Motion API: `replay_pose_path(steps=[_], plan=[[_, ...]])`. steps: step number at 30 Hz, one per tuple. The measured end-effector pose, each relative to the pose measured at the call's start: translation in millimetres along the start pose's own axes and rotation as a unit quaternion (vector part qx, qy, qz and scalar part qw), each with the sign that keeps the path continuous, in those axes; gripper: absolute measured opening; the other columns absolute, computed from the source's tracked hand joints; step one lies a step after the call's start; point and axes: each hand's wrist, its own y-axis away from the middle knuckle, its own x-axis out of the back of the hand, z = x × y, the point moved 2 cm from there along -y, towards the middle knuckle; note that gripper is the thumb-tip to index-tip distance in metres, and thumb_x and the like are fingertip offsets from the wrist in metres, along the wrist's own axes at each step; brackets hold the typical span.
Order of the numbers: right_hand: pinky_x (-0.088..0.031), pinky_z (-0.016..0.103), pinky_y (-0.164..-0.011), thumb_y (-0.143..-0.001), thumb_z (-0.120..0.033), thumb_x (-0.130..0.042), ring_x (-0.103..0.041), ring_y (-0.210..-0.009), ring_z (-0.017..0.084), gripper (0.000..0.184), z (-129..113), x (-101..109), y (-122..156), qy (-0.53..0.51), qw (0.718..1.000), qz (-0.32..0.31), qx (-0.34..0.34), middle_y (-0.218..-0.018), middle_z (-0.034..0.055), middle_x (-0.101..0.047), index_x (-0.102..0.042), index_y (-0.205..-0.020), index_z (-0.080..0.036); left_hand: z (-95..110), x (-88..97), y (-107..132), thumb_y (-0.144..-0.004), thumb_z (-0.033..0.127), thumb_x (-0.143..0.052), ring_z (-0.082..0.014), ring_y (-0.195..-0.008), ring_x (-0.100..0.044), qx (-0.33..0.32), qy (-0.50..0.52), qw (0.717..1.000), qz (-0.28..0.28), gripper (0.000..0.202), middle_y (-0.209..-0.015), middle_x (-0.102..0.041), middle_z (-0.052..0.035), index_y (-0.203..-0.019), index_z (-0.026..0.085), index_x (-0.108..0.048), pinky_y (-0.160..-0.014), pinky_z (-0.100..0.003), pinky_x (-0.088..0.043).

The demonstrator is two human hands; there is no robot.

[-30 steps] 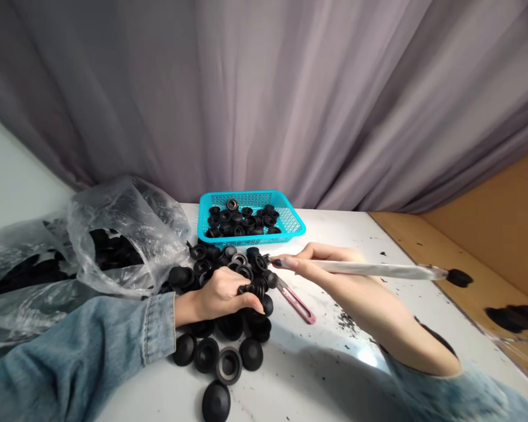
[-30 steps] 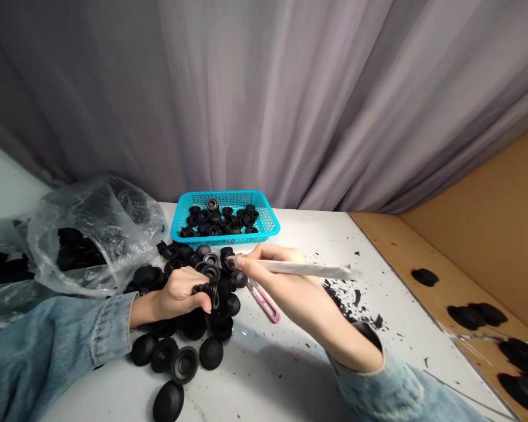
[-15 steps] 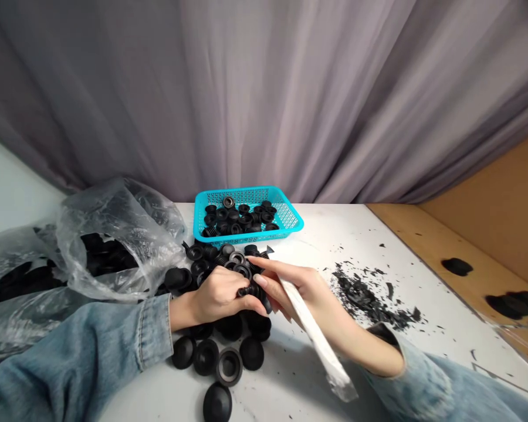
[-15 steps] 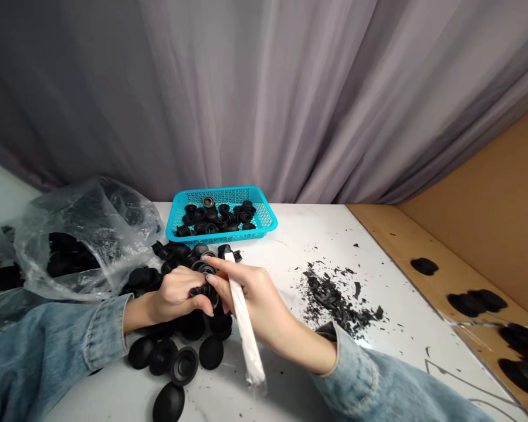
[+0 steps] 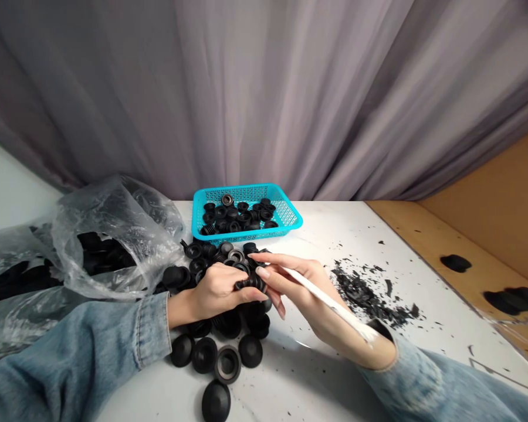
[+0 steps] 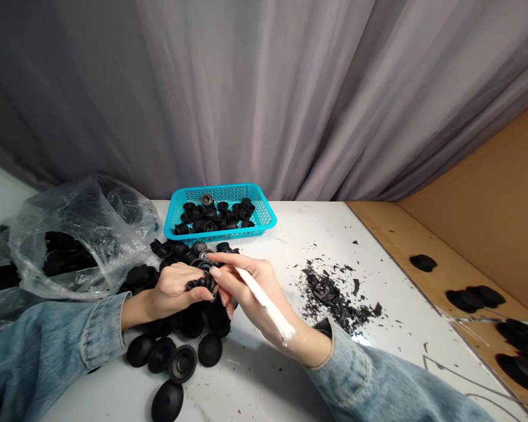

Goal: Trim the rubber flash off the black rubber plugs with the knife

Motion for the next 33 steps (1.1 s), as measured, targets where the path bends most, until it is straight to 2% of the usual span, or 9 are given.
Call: replay_pose_path(steps=[3, 6, 8, 10, 13, 17, 22, 27, 33], plan=[[-0.047, 0.026, -0.053, -0.085, -0.031, -0.050, -0.047, -0.046, 0.010, 0.034, -2.1, 1.5, -0.1, 0.073, 0.996, -0.030, 0.038, -0.046, -0.0051, -0.048, -0.063, -0.111, -0.012, 0.5, -0.2, -3.0, -0.090, 0.048, -0.041, -0.0091, -0.046, -0.055, 0.033, -0.008, 0.999, -0.038, 0.046, -0.052, -0.058, -0.0004, -0.065, 0.012, -0.058, -0.048, -0.018, -0.041], [-0.045, 0.025, -0.053, -0.084, -0.029, -0.049, -0.044, -0.044, 0.010, 0.035, -4.7, 4.3, 0.9, 0.148, 0.983, -0.036, 0.098, -0.047, -0.0044, -0.049, -0.064, -0.110, -0.010, 4.5, 3.6, -9.0, -0.081, 0.065, -0.040, -0.0103, -0.043, -0.053, 0.087, -0.054, 0.988, -0.112, 0.058, -0.049, -0.056, 0.0004, -0.064, 0.012, -0.057, -0.044, -0.020, -0.038], [-0.044, 0.025, -0.053, -0.084, -0.028, -0.049, -0.043, -0.044, 0.010, 0.037, -6.1, 7.0, 1.6, 0.181, 0.975, -0.028, 0.124, -0.049, -0.0040, -0.050, -0.063, -0.112, -0.009, 9.7, 9.5, -14.6, -0.078, 0.067, -0.043, -0.0105, -0.043, -0.052, 0.117, -0.084, 0.975, -0.167, 0.057, -0.051, -0.056, 0.0013, -0.064, 0.013, -0.056, -0.042, -0.020, -0.036], [-0.044, 0.024, -0.052, -0.084, -0.027, -0.049, -0.042, -0.043, 0.009, 0.037, -7.0, 9.8, 2.1, 0.199, 0.971, -0.026, 0.133, -0.050, -0.0042, -0.050, -0.061, -0.115, -0.010, 15.0, 17.3, -20.3, -0.076, 0.062, -0.052, -0.0116, -0.048, -0.055, 0.143, -0.131, 0.960, -0.202, 0.049, -0.056, -0.058, 0.0015, -0.067, 0.014, -0.055, -0.045, -0.021, -0.037], [-0.043, 0.023, -0.051, -0.086, -0.025, -0.047, -0.040, -0.042, 0.008, 0.037, -8.0, 11.7, 3.0, 0.210, 0.967, -0.028, 0.140, -0.050, -0.0049, -0.049, -0.060, -0.118, -0.011, 21.5, 26.9, -26.3, -0.074, 0.061, -0.055, -0.0164, -0.059, -0.060, 0.136, -0.206, 0.948, -0.201, 0.048, -0.064, -0.061, -0.0008, -0.072, 0.014, -0.056, -0.053, -0.024, -0.040], [-0.043, 0.022, -0.052, -0.086, -0.025, -0.046, -0.042, -0.045, 0.009, 0.038, -8.1, 7.2, 5.1, 0.220, 0.960, -0.037, 0.168, -0.053, -0.0033, -0.051, -0.059, -0.118, -0.009, 24.3, 23.2, -23.8, -0.072, 0.069, -0.050, -0.0178, -0.056, -0.060, 0.101, -0.222, 0.946, -0.212, 0.057, -0.060, -0.061, -0.0027, -0.067, 0.013, -0.057, -0.051, -0.026, -0.040], [-0.042, 0.022, -0.052, -0.088, -0.026, -0.043, -0.041, -0.050, 0.009, 0.040, -5.2, 1.4, 6.6, 0.225, 0.953, -0.051, 0.196, -0.060, -0.0008, -0.053, -0.057, -0.121, -0.007, 25.7, 11.9, -16.8, -0.082, 0.058, -0.047, -0.0181, -0.055, -0.062, 0.100, -0.176, 0.954, -0.223, 0.050, -0.057, -0.063, -0.0041, -0.065, 0.013, -0.059, -0.050, -0.025, -0.041], [-0.042, 0.022, -0.050, -0.087, -0.028, -0.046, -0.040, -0.048, 0.008, 0.041, -5.9, 5.5, 6.6, 0.191, 0.965, -0.043, 0.172, -0.058, -0.0021, -0.052, -0.056, -0.122, -0.010, 25.9, 13.2, -19.0, -0.089, 0.047, -0.044, -0.0122, -0.044, -0.053, 0.073, -0.089, 0.977, -0.181, 0.043, -0.050, -0.055, 0.0002, -0.066, 0.013, -0.058, -0.045, -0.022, -0.039], [-0.039, 0.022, -0.043, -0.086, -0.028, -0.049, -0.039, -0.042, 0.008, 0.039, -14.3, 8.1, 6.8, 0.130, 0.983, -0.033, 0.121, -0.050, -0.0044, -0.047, -0.059, -0.119, -0.010, 21.8, 14.8, -19.2, -0.091, 0.042, -0.041, -0.0102, -0.047, -0.051, 0.064, -0.025, 0.983, -0.169, 0.040, -0.054, -0.057, -0.0005, -0.070, 0.012, -0.057, -0.048, -0.020, -0.041]])
